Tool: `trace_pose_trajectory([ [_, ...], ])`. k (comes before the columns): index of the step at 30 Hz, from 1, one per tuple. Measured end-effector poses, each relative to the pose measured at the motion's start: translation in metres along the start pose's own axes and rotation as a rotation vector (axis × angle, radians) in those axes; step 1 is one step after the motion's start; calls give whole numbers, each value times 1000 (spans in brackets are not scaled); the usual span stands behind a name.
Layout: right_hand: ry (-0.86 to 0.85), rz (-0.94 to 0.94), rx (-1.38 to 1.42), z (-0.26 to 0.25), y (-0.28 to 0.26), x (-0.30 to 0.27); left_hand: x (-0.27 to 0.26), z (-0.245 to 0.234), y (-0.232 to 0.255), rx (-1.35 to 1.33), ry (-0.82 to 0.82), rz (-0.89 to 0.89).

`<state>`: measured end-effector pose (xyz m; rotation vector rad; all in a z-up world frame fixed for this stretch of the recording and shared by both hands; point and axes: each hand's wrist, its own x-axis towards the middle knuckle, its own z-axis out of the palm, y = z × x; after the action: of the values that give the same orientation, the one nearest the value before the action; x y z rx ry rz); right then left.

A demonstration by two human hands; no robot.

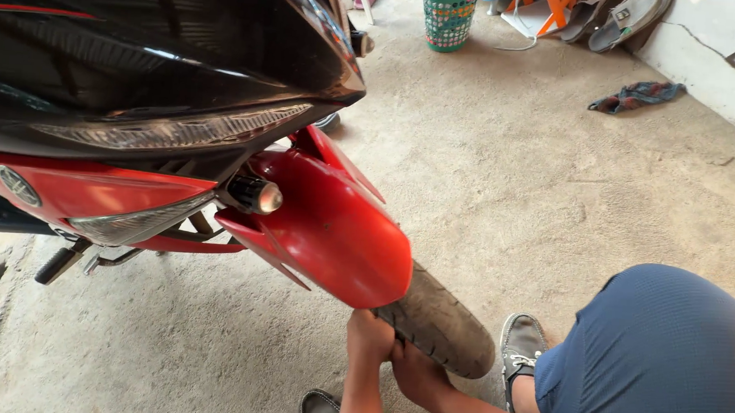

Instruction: The person wipes the front wheel, brake disc, and fender of a red motorcycle using a green cloth. The person kneels beside the motorcycle and cleans the wheel area thoroughly.

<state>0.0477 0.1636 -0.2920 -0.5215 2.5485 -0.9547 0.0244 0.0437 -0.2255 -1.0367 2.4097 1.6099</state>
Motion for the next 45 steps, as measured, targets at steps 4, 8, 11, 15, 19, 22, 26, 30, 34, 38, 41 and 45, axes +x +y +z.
trace_pose_trajectory([
  [4,315,-152,-150,24,3,1,-1,-8,-16,61,77,296],
  [8,210,-79,-83,17,-24,-17,-14,-18,-16,-99,-18,249],
  [11,-62,176,303,-11,-60,-34,-30,-30,-1,-356,-92,-104],
  [15,26,-120,507,-37,-96,-44,-61,-55,19,-550,-13,-114],
  [19,205,-378,570,-39,-111,-53,-88,-68,34,-440,136,152],
  [22,237,-484,511,-47,-101,-66,-95,-62,41,-607,188,236],
  [26,-1,-379,400,-63,-83,-90,-92,-52,39,-716,216,102],
  [30,93,-443,310,-70,-112,-96,-100,-55,53,-700,394,104],
  [34,172,-776,345,-103,-155,-98,-130,-95,86,-926,519,222],
  [38,-29,-828,510,-171,-164,-101,-187,-125,128,-1040,484,500],
  [41,188,-890,533,-203,-165,-71,-200,-112,168,-894,466,675],
  [45,452,-673,725,-236,-148,-26,-172,-71,224,-733,373,819],
])
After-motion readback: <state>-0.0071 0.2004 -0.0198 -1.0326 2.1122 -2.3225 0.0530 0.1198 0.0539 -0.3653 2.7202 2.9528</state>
